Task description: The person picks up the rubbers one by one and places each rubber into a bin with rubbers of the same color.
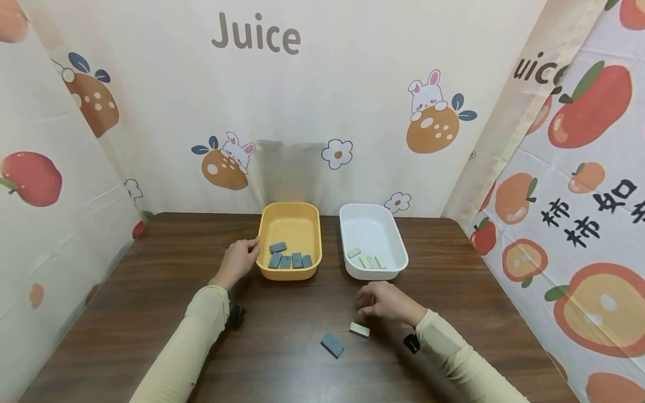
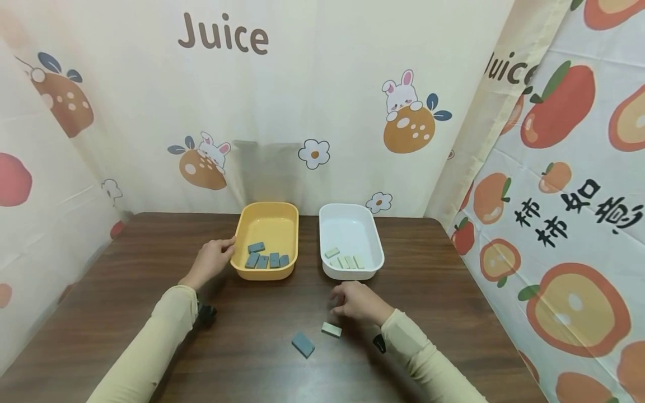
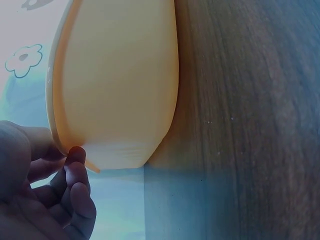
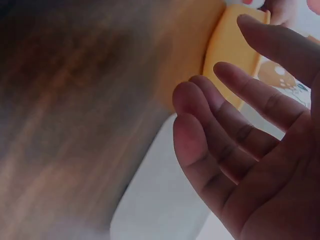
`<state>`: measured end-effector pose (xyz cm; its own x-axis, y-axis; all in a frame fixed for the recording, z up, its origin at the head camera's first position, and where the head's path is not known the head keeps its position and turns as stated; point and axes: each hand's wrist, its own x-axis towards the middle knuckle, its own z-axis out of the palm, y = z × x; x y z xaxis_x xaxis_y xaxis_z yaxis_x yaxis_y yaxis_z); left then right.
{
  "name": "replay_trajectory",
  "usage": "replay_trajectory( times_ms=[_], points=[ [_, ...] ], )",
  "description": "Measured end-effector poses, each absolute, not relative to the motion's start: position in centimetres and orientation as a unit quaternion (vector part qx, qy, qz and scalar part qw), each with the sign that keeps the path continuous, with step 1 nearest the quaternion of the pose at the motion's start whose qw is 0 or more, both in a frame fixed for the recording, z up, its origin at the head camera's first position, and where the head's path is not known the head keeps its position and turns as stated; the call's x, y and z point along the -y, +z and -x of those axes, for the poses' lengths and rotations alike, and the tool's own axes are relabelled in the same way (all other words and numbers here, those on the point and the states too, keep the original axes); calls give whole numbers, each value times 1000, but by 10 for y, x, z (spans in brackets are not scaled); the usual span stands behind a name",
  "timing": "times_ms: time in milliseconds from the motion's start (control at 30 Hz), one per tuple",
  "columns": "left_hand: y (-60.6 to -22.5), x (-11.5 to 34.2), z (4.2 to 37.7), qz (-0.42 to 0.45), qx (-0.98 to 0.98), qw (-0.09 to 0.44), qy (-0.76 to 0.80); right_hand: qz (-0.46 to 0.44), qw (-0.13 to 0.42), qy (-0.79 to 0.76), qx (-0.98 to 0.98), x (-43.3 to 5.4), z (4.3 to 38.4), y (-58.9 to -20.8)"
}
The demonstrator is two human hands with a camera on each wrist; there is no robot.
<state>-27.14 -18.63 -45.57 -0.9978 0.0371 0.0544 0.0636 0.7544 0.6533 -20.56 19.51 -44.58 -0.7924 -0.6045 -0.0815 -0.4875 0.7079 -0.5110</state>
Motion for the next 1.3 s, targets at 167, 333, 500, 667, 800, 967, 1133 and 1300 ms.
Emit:
replay_trajectory(
  times_ms=[167,333,500,667,800,967,1133,1300],
  points=[
    [-457,186,272,30,936,23,-351,307,133,-213,-918,-190,200,-453],
    [-457,187,270,30,935,23,-354,307,152,-204,-917,-185,194,-457],
    [-458,187,270,30,935,21,-352,307,166,-206,-914,-183,191,-460],
    [-458,187,270,28,935,26,-354,298,186,-217,-910,-181,188,-460],
    [-457,187,271,31,935,27,-351,303,194,-220,-907,-178,186,-459],
    [-456,188,271,29,937,22,-348,314,190,-215,-905,-176,183,-459],
    [-455,187,272,26,937,17,-348,316,181,-210,-907,-175,183,-458],
    [-454,186,271,25,938,16,-345,323,175,-211,-906,-176,183,-457]
  ],
)
